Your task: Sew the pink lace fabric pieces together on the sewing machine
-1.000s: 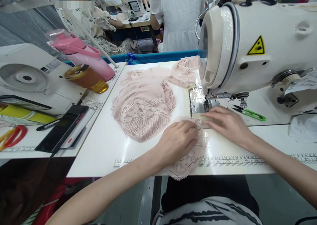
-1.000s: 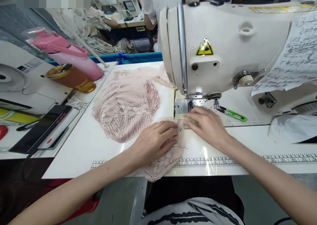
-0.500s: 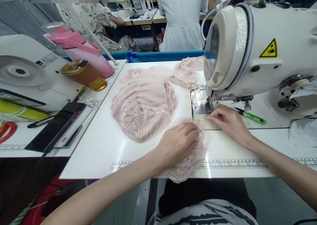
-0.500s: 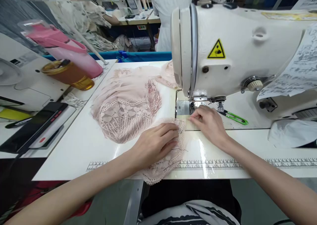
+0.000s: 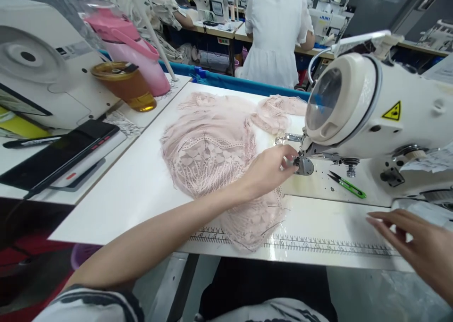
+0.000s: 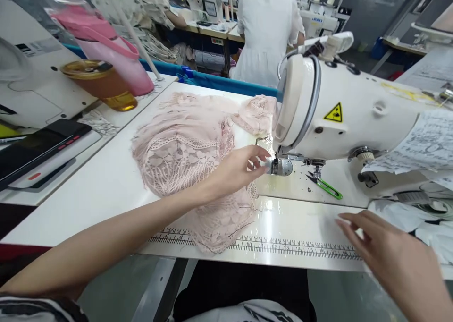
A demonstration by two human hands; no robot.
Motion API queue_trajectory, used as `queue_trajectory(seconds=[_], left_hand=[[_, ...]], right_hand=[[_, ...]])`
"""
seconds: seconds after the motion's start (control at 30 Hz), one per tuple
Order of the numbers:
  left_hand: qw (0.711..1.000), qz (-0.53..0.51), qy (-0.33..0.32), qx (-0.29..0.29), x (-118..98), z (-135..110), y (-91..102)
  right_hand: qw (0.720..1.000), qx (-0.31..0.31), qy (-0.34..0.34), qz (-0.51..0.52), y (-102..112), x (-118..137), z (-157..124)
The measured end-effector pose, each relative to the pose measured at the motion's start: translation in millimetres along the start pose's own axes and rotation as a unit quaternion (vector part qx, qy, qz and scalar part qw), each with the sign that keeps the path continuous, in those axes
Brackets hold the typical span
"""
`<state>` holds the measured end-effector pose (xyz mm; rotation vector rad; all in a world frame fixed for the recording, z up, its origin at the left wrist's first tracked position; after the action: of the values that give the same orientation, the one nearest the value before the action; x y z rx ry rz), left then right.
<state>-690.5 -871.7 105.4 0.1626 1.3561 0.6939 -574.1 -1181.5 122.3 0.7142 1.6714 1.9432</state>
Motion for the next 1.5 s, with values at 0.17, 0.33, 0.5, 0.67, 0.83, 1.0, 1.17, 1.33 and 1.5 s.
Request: queue_trajectory(seconds=[0.17, 0.33, 0.5, 0.67, 0.83, 1.0, 1.17, 1.33, 1.5], left_hand=[[0.985, -0.141, -0.012, -0.102, -6, 2, 5.2], [0.966, -0.238, 0.060, -0.082, -14, 3, -3.4], [0.898, -0.416, 0.127, -0.074, -8, 15, -25.7], [0.866, -0.486, 0.089, -0.074, -11, 8, -26.2], [0.799, -0.600, 0.032, -0.016, -23, -12, -9.0], [0.815, -0.576, 0.049, 0.030, -24, -31, 4.7], [0.907, -0.369, 0.000, 0.202, -27, -61, 6.7], [0.944, -0.187, -0.066, 0.262, -33, -92, 4.2], [0.949, -0.090, -0.139, 0.268, -40, -115, -9.7]], right_hand=[[0.992, -0.046, 0.102, -0.067, -20, 59, 2], [0.986, -0.040, 0.155, -0.054, -32, 77, -2], [0.980, -0.046, 0.191, -0.030, -28, 94, -6], [0.977, -0.060, 0.204, -0.015, -23, 103, -11], [0.975, -0.052, 0.215, -0.016, -20, 104, -15], [0.976, -0.050, 0.211, -0.005, -18, 106, -11], [0.976, -0.043, 0.212, 0.023, -14, 110, -10], [0.970, 0.010, 0.057, 0.235, -7, 118, -5], [0.823, 0.152, -0.095, 0.539, -11, 140, 8]])
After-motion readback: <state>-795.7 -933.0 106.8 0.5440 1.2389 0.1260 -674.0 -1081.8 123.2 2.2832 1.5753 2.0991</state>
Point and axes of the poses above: each hand's wrist, its own z-axis towards the middle knuckle, its own y-axis out of the back of the hand, x = y × z, the point moved 3 cm from there along z, towards the middle knuckle, and after that the axes turned 3 degrees about -z, right-handed, at the moved point
